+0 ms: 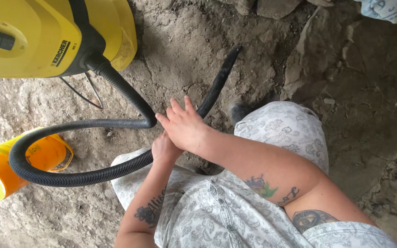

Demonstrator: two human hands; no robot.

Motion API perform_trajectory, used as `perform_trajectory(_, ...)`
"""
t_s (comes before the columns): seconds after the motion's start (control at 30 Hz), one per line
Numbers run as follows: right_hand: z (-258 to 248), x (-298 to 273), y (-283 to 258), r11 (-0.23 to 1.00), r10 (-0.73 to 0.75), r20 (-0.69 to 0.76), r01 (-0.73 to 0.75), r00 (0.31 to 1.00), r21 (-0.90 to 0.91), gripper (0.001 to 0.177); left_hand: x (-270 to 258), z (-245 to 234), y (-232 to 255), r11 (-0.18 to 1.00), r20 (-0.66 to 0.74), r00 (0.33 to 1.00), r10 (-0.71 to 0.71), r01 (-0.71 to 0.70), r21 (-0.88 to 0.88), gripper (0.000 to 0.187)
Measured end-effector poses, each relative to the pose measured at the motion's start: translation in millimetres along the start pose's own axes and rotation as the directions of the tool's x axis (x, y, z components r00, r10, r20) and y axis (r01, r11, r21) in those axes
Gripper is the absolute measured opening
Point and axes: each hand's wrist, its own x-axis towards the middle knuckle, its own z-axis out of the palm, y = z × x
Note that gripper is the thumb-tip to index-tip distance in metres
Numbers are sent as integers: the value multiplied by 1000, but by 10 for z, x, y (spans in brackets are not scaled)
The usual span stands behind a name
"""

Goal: The person detaches the hose from a vacuum cleaner, inspects the components, and then reattaches the hose parts and connects it back to the main vacuum unit.

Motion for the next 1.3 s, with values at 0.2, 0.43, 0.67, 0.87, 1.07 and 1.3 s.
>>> perform_trajectory(0.2,-120,-1,26,999,-39,76,42,996,-31,68,92,422,-332,923,-213,959,188,-98,373,41)
perform_trajectory(0.43,-33,70,15,998,-65,79,66,995,-5,64,94,341,-550,852,-373,864,339,-113,511,25)
perform_trajectory(0.67,-73,68,-45,998,-46,125,41,991,49,68,318,438,-522,843,-512,763,394,-78,533,44)
perform_trajectory(0.87,-24,84,-38,998,-59,124,56,991,23,70,109,270,-557,867,-463,833,303,-38,497,48)
perform_trajectory(1.07,-28,110,-55,998,-60,116,57,991,33,67,255,467,-590,899,-520,805,285,-36,437,52)
perform_trajectory(1.3,18,106,-25,998,-70,133,69,989,12,69,12,392,-721,876,-483,836,262,5,483,39)
